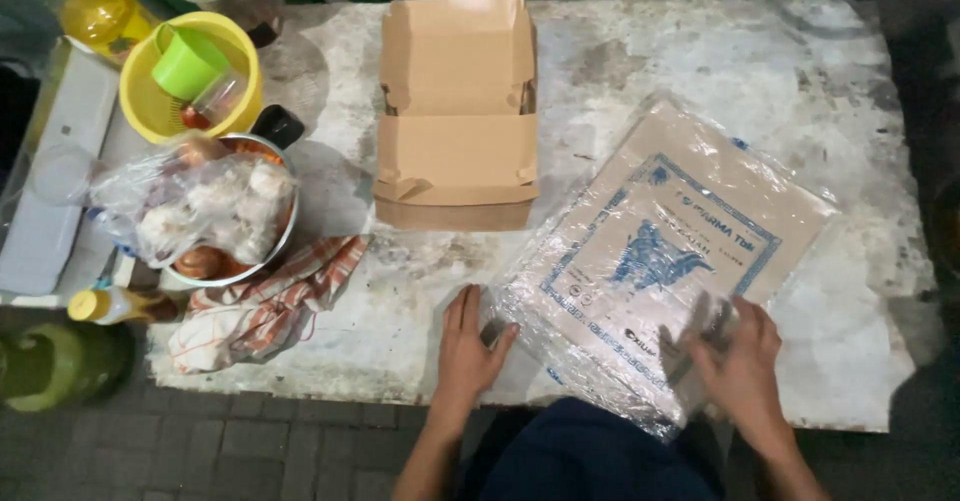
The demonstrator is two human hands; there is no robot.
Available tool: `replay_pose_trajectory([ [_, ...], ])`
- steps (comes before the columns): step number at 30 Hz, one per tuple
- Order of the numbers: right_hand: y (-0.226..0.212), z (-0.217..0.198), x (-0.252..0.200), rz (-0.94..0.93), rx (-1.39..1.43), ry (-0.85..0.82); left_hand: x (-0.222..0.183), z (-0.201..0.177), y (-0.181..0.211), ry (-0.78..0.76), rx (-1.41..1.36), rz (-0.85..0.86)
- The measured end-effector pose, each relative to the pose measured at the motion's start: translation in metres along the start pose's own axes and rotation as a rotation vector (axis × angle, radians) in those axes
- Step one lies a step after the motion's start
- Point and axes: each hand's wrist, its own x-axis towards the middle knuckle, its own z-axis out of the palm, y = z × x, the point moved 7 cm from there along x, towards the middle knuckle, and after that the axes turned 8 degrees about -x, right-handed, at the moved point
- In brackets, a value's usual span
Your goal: Assembling cardboard food boxes by folding flat templates along pre-scored lines and tucking in flaps.
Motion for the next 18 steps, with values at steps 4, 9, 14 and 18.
replay_pose_trajectory([
  [4,0.063,0.005,-0.024,0.463,0.402,0.006,0.022,0.033,0.000,-0.068,0.036,-0.078],
  [9,0.015,-0.040,-0.023,0.710,0.688,0.052,0.055,0.062,-0.027,-0.195,0.011,-0.184],
  [14,0.045,-0.030,0.017,0.713,0.684,-0.007,0.051,0.077,-0.012,-0.256,-0.157,-0.319],
  [18,0.134,-0.027,0.103,0.274,0.557,0.196,0.046,0.126,-0.008,-0.164,-0.467,-0.270],
])
